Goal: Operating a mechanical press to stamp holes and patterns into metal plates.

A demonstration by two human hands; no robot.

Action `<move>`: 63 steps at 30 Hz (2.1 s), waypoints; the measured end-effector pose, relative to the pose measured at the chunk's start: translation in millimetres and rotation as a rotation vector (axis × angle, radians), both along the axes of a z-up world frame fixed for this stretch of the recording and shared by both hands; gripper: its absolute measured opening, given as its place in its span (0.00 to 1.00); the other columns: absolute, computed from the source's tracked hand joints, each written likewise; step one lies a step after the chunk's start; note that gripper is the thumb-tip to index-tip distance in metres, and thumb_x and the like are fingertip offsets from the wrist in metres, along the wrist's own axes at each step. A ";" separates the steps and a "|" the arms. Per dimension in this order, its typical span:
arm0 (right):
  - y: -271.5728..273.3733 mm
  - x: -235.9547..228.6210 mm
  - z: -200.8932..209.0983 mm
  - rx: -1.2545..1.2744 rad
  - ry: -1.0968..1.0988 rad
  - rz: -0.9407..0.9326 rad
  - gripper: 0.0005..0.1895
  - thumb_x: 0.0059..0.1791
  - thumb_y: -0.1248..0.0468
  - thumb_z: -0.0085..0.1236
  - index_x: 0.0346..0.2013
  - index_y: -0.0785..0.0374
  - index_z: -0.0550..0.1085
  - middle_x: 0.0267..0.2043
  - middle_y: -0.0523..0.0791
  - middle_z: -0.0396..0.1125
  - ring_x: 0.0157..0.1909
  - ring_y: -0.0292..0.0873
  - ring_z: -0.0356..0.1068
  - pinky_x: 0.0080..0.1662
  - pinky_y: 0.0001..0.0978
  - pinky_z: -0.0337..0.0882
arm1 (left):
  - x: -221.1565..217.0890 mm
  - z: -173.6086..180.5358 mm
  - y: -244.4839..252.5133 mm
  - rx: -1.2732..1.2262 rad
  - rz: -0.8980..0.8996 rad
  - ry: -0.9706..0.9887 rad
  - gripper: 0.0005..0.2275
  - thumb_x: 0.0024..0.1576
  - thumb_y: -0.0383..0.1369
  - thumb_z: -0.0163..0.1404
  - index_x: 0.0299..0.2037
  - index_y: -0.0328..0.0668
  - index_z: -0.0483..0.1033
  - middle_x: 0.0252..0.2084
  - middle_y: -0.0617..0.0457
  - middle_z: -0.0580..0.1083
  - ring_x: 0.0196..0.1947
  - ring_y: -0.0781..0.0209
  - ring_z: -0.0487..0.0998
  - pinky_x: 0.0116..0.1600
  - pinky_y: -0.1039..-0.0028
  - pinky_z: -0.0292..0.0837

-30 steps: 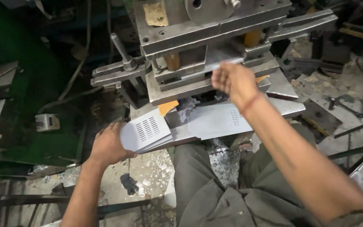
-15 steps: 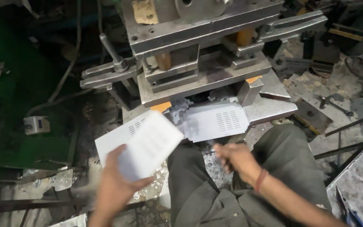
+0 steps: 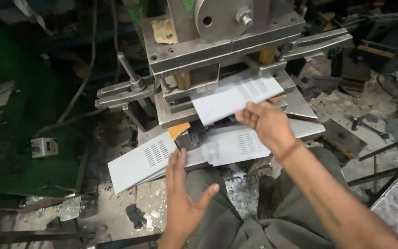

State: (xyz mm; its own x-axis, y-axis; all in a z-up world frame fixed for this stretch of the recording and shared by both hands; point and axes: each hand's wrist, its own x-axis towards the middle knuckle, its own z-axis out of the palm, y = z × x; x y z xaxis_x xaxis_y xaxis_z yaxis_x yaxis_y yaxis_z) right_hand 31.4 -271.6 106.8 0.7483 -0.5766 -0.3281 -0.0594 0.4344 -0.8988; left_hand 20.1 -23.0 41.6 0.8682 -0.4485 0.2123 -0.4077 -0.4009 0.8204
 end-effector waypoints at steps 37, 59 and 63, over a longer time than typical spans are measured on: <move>-45.0 149.7 -59.8 -0.125 0.224 -0.151 0.14 0.51 0.70 0.35 0.41 0.72 0.72 0.27 0.48 0.72 0.19 0.40 0.74 0.19 0.31 0.82 | 147.6 -45.9 116.9 0.340 0.051 -0.121 0.45 0.35 0.37 0.73 0.67 0.41 0.68 0.68 0.36 0.66 0.74 0.31 0.54 0.77 0.45 0.45; 33.7 -32.8 -20.8 -0.222 -0.163 0.102 0.13 0.55 0.66 0.40 0.33 0.68 0.72 0.18 0.42 0.59 0.18 0.33 0.67 0.21 0.22 0.65 | 175.5 -30.6 129.9 0.828 0.137 -0.026 0.46 0.32 0.46 0.77 0.61 0.52 0.61 0.57 0.52 0.74 0.62 0.51 0.74 0.74 0.52 0.55; 17.3 -66.0 -115.9 0.089 0.038 -0.044 0.10 0.55 0.62 0.55 0.33 0.65 0.72 0.33 0.50 0.77 0.33 0.44 0.79 0.38 0.38 0.79 | 176.5 -47.9 174.8 0.537 0.177 0.086 0.18 0.46 0.39 0.68 0.45 0.46 0.84 0.36 0.50 0.83 0.40 0.51 0.82 0.54 0.60 0.73</move>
State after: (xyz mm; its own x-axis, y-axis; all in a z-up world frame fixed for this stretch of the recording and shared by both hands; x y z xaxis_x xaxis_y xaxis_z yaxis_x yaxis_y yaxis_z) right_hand -34.6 -254.2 -9.0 0.7087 -0.5758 -0.4076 -0.0723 0.5154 -0.8539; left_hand 196.5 151.7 -6.3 0.9441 -0.3198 -0.0800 -0.2369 -0.8269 0.5099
